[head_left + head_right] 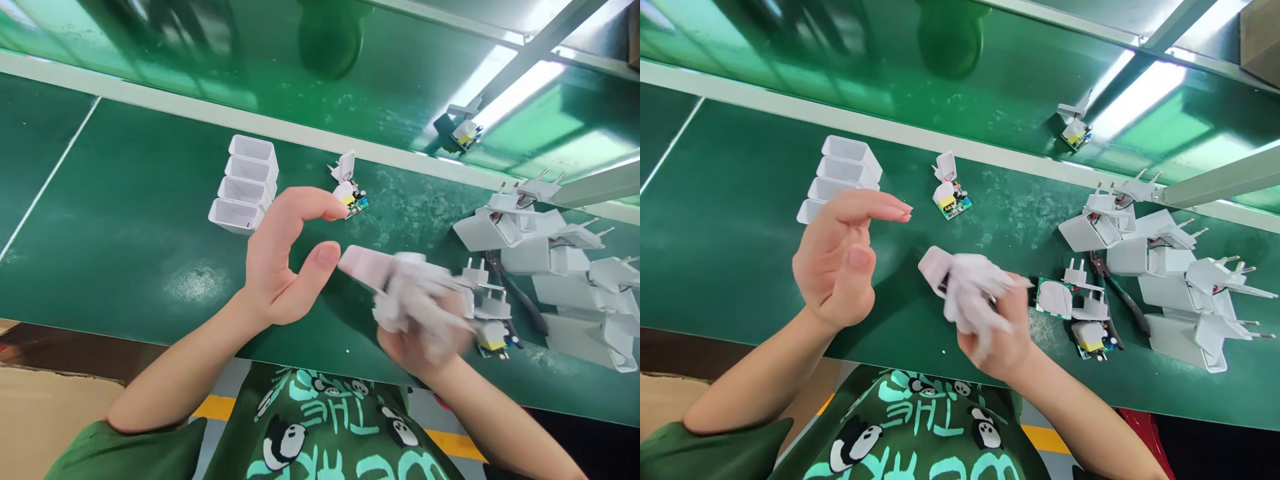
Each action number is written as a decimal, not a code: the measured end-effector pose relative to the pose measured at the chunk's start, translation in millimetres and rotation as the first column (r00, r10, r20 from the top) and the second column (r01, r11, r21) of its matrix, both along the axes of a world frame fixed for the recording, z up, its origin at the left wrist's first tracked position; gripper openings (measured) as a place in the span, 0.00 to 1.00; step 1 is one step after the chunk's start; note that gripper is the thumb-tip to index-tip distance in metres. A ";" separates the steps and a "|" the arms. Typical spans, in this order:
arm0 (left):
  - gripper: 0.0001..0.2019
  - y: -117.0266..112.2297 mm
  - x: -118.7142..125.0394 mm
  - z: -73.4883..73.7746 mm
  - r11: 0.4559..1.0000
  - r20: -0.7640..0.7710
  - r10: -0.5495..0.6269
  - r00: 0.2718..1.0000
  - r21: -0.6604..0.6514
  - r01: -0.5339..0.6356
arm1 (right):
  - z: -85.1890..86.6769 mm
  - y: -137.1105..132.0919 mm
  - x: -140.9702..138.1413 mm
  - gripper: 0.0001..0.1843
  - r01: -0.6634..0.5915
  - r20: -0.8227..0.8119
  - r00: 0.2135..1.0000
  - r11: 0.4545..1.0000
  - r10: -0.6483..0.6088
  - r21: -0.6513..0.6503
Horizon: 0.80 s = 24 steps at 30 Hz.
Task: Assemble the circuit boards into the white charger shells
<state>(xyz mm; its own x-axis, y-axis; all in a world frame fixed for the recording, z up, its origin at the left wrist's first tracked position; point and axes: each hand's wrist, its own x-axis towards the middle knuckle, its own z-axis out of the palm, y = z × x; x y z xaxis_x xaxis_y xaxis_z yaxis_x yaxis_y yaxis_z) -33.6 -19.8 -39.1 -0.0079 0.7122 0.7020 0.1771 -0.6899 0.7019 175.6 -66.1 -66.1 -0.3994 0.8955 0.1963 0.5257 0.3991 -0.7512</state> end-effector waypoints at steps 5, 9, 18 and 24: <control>0.16 -2.3 -1.0 2.7 0.999 -0.001 -0.003 1.000 -0.034 0.003 | 3.4 2.9 -8.8 0.16 -0.082 0.200 0.980 0.938 0.014 0.337; 0.21 -2.1 -2.2 5.9 0.994 -0.072 -0.108 0.992 0.019 0.109 | 11.2 1.0 -3.5 0.16 -0.002 0.027 1.000 0.967 -0.006 0.253; 0.41 -3.6 9.4 8.0 0.959 -0.361 -0.258 0.896 0.016 0.282 | 33.8 7.1 3.7 0.15 -0.248 -0.615 0.600 0.612 -0.512 -0.751; 0.38 -4.1 9.2 6.2 0.969 -0.359 -0.224 0.906 0.018 0.247 | 36.4 7.0 -1.8 0.13 -0.410 -0.637 0.510 0.487 -0.579 -0.771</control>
